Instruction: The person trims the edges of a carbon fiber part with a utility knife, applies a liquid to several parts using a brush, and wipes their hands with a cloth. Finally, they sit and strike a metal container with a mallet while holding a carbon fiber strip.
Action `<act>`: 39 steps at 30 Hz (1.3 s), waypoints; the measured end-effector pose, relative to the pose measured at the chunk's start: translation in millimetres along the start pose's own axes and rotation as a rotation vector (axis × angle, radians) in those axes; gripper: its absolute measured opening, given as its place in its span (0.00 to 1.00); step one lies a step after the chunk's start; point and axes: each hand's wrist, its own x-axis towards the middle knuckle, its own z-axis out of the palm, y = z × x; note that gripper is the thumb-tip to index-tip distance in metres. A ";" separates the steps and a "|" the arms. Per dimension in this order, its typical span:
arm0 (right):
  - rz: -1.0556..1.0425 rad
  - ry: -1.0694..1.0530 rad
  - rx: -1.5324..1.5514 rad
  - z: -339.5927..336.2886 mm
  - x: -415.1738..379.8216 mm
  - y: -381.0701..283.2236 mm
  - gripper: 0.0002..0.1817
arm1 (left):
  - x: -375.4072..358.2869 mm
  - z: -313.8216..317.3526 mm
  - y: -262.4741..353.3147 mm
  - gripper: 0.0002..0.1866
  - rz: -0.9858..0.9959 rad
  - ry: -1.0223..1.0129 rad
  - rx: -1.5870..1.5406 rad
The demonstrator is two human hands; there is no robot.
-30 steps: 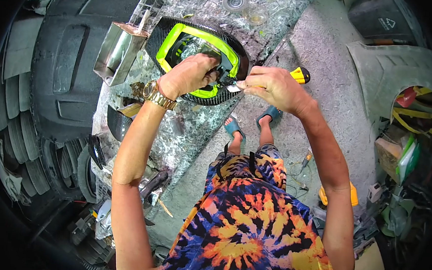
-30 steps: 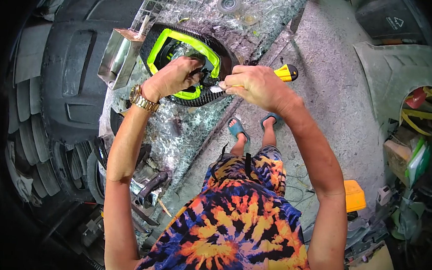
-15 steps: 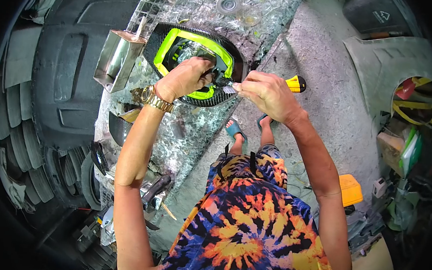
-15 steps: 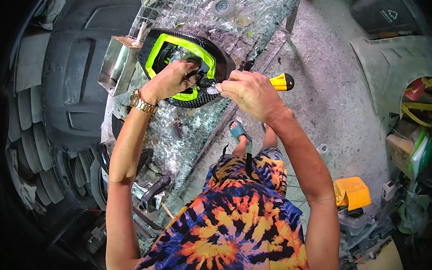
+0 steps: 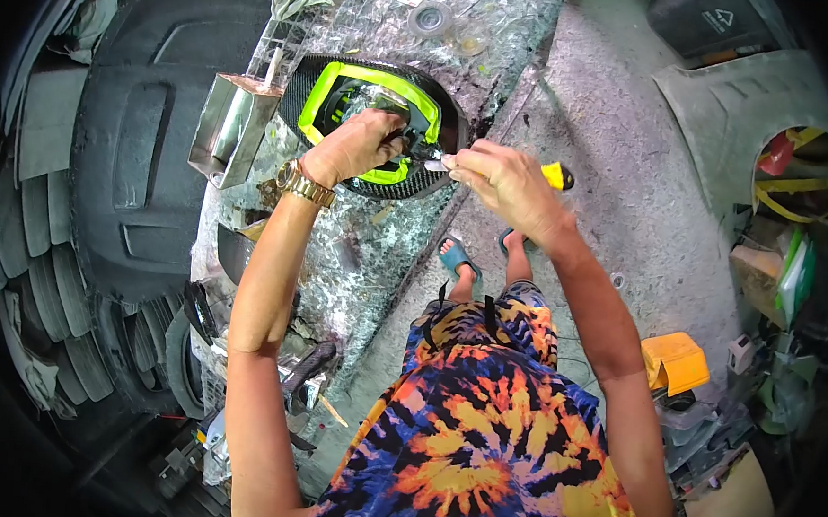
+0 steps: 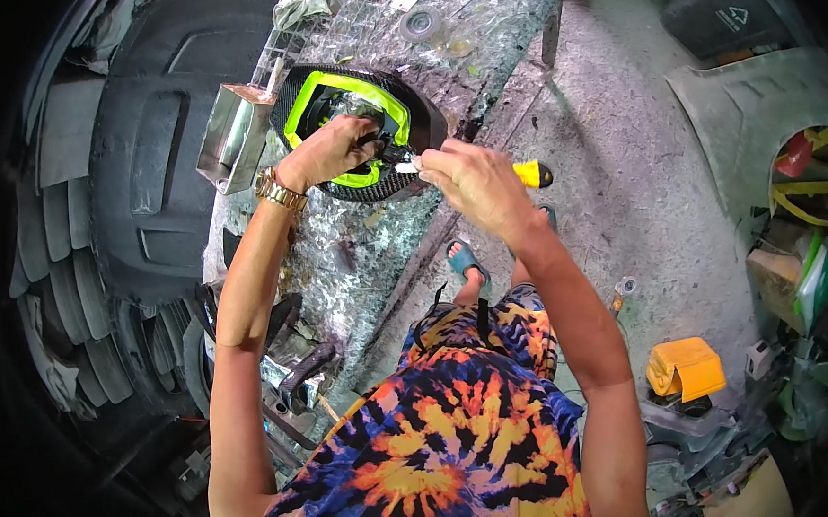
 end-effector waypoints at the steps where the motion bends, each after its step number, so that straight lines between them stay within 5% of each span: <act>1: -0.001 0.009 -0.005 4.4 -4.5 -2.5 0.08 | 0.7 0.6 -1.8 0.08 0.012 0.017 -0.022; 8: 0.139 0.175 0.041 30.5 -31.2 -24.1 0.11 | 0.7 -2.9 1.5 0.09 0.002 0.019 -0.055; 15: 0.655 0.317 0.683 54.4 -27.5 -35.9 0.11 | 1.3 -3.3 1.8 0.10 0.009 0.034 -0.029; 25: 0.677 0.202 0.507 51.5 -11.6 -59.0 0.15 | 1.9 -5.8 3.6 0.13 -0.024 0.023 -0.059; 31: 0.529 0.300 0.318 70.9 -11.1 -42.0 0.13 | 2.2 -4.6 -1.3 0.12 0.015 0.028 -0.081; 39: 0.590 0.328 0.267 82.4 -6.2 -47.9 0.13 | 3.3 -3.7 -5.3 0.13 0.008 0.015 -0.063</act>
